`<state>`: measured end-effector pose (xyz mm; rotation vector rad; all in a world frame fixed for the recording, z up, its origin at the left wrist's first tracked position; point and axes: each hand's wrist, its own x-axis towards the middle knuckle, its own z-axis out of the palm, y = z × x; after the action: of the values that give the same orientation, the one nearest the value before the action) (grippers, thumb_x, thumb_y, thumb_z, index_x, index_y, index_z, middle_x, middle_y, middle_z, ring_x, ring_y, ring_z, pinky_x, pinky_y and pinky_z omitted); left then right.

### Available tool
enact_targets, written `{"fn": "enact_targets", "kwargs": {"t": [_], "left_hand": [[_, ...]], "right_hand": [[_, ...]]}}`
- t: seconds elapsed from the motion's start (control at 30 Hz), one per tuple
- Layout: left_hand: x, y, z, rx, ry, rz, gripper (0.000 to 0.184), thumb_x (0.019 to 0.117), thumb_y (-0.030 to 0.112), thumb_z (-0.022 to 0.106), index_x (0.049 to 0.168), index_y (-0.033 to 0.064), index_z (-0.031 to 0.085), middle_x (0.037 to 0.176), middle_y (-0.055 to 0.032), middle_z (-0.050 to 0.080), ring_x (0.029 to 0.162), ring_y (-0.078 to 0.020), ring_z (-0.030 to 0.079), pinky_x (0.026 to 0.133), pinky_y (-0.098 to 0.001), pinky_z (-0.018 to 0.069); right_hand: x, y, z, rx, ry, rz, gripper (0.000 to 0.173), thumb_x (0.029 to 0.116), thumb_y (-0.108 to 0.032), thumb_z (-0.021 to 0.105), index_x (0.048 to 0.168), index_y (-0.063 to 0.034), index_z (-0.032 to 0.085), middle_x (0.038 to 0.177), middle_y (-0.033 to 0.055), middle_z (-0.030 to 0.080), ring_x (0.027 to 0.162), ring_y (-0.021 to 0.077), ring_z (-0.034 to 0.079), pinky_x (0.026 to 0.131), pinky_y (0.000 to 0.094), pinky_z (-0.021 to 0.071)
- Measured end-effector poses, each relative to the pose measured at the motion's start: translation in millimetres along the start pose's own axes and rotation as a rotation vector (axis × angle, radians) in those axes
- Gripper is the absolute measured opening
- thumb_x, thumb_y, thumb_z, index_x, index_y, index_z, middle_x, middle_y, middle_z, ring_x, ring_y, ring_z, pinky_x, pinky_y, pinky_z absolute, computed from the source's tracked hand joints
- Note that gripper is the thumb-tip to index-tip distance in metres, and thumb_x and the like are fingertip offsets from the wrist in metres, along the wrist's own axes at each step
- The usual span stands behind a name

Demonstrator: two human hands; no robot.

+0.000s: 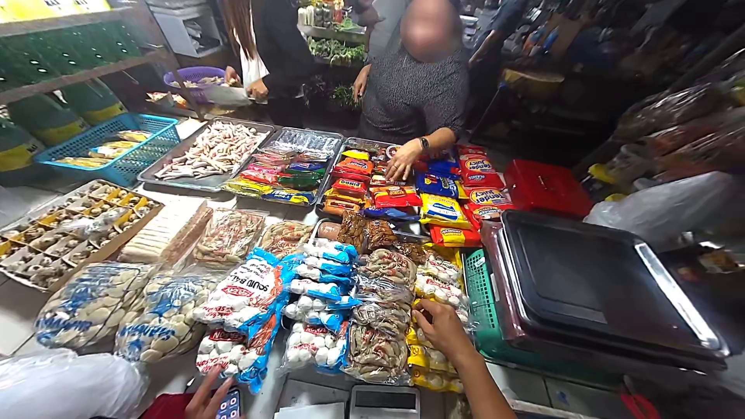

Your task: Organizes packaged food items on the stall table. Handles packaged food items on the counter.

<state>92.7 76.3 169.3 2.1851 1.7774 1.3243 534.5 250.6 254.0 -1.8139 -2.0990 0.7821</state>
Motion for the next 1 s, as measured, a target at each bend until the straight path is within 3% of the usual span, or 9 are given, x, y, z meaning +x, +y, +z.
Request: {"fn": "enact_targets", "kwargs": {"t": [0.1,0.17,0.23,0.33,0.47,0.6,0.73,0.87,1.0], "left_hand": [[110.9,31.4,34.8,-0.082,0.034,0.288,0.047,0.1019,0.047,0.046,0.144,0.0270,0.044,0.156,0.0002,0.040,0.149,-0.0185,0.033,0.120,-0.0396,0.0334],[182.3,44.3,70.5,-0.148,0.005,0.478,0.037,0.1037,0.037,0.049,0.136,0.0182,0.054,0.146,-0.0065,0.051,0.143,-0.0236,0.043,0.117,-0.0404,0.0377],[247.2,58.6,115.5,-0.264,-0.065,0.489,0.026,0.1012,0.023,0.054,0.112,0.0040,0.069,0.124,-0.0168,0.067,0.124,-0.0284,0.061,0.107,-0.0417,0.0482],[330.5,72.0,186.2,-0.288,-0.309,0.101,0.026,0.0984,0.012,0.058,0.098,-0.0098,0.072,0.099,-0.0240,0.071,0.097,-0.0346,0.070,0.091,-0.0486,0.0553],[418.3,60.8,275.1,-0.150,-0.673,-0.426,0.047,0.1083,0.034,0.046,0.110,-0.0072,0.068,0.110,-0.0302,0.067,0.109,-0.0454,0.064,0.096,-0.0637,0.0459],[450.3,72.1,328.9,0.064,-0.788,-0.568,0.065,0.1071,0.050,0.041,0.118,-0.0102,0.063,0.126,-0.0333,0.061,0.123,-0.0465,0.059,0.102,-0.0645,0.0443],[457.6,66.9,350.3,0.192,-0.840,-0.578,0.056,0.1016,0.045,0.057,0.125,-0.0057,0.063,0.130,-0.0301,0.061,0.125,-0.0454,0.058,0.101,-0.0656,0.0443],[460.6,50.8,342.3,-0.273,-0.743,-0.621,0.039,0.1042,0.027,0.057,0.119,-0.0079,0.064,0.122,-0.0307,0.062,0.114,-0.0422,0.061,0.098,-0.0601,0.0462],[419.5,84.2,275.9,-0.784,-0.575,-0.594,0.020,0.1059,0.020,0.054,0.107,0.0001,0.056,0.099,-0.0121,0.059,0.086,-0.0189,0.059,0.081,-0.0402,0.0523]], "right_hand": [[-0.8,-0.7,0.7,0.030,0.045,-0.036,0.024,0.0992,-0.019,0.060,0.104,-0.0003,0.075,0.087,0.0167,0.073,0.080,0.0307,0.072,0.080,0.0495,0.0569],[-1.5,-0.6,1.7,0.055,0.074,-0.060,0.023,0.0984,-0.017,0.061,0.102,0.0007,0.075,0.087,0.0168,0.073,0.079,0.0305,0.071,0.079,0.0489,0.0574],[-1.6,-0.8,0.2,0.062,0.077,-0.063,0.023,0.0984,-0.017,0.061,0.102,0.0013,0.075,0.088,0.0172,0.073,0.080,0.0311,0.072,0.080,0.0493,0.0575],[-2.0,-0.5,1.8,0.059,0.092,-0.066,0.023,0.0972,-0.016,0.061,0.101,0.0013,0.076,0.089,0.0177,0.074,0.083,0.0335,0.073,0.080,0.0526,0.0575],[-2.9,-1.0,3.7,0.073,0.104,-0.052,0.023,0.0961,-0.017,0.061,0.100,-0.0008,0.076,0.088,0.0152,0.075,0.081,0.0314,0.073,0.078,0.0518,0.0582],[-5.0,-5.7,3.1,0.058,0.098,-0.026,0.023,0.0965,-0.017,0.061,0.100,-0.0006,0.077,0.091,0.0162,0.075,0.086,0.0324,0.074,0.080,0.0514,0.0584],[-5.6,-3.2,6.0,0.049,0.121,-0.038,0.023,0.0969,-0.018,0.061,0.100,-0.0015,0.077,0.090,0.0156,0.075,0.085,0.0324,0.074,0.078,0.0508,0.0588],[-4.9,1.2,15.2,0.107,0.332,-0.114,0.022,0.0930,-0.019,0.062,0.093,-0.0033,0.077,0.082,0.0108,0.074,0.074,0.0257,0.073,0.068,0.0454,0.0603],[-2.2,-8.7,5.6,0.383,0.434,0.003,0.021,0.0939,-0.019,0.064,0.095,-0.0014,0.076,0.080,0.0079,0.073,0.068,0.0134,0.069,0.067,0.0307,0.0588]]}}
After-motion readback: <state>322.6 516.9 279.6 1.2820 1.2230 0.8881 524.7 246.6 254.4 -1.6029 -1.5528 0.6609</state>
